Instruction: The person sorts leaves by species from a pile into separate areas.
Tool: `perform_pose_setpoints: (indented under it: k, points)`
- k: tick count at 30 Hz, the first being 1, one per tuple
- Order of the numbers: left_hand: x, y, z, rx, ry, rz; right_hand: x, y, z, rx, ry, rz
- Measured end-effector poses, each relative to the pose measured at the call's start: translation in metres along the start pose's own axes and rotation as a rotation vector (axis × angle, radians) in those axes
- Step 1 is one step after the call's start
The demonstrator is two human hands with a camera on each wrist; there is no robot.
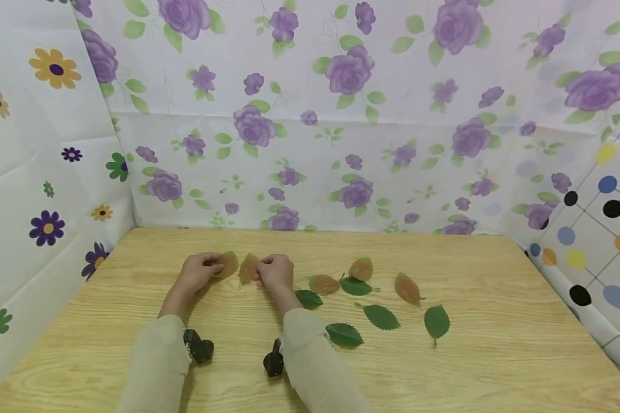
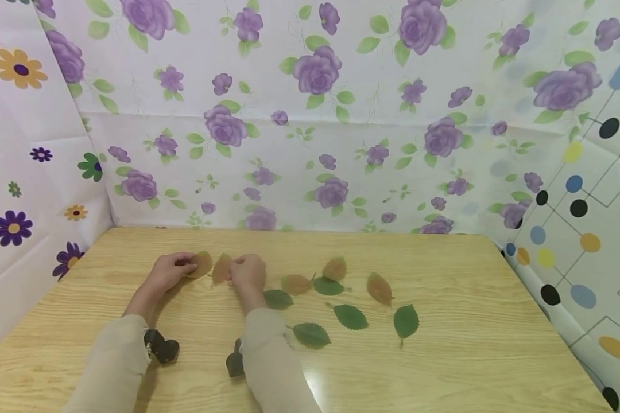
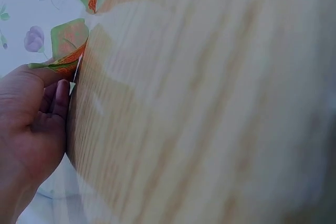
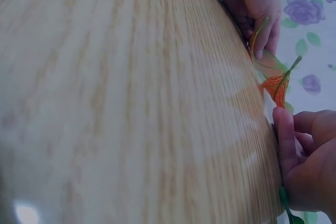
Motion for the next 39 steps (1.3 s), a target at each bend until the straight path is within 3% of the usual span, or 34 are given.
perform_pose_setpoints:
  k: [26, 39]
  points:
    - [-0.0003, 0.0006, 0.0009, 0.007, 0.012, -0.003, -0.0004, 0.0004, 0.0014, 0.008, 0.023, -0.018]
    - [0.003, 0.0002, -0.0043, 0.009, 0.03, 0.006, -0.0005, 0.0017, 0.002, 0.074, -0.079, -0.076]
Point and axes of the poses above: each hand's wrist, its own x-axis towards the middle knuckle, its own y-axis out of the back of the hand, z = x × y, the point moved 10 cm from there along x, towards the middle knuckle, and after that the axes turned 7 degrees about z, right-handed, at the moved point
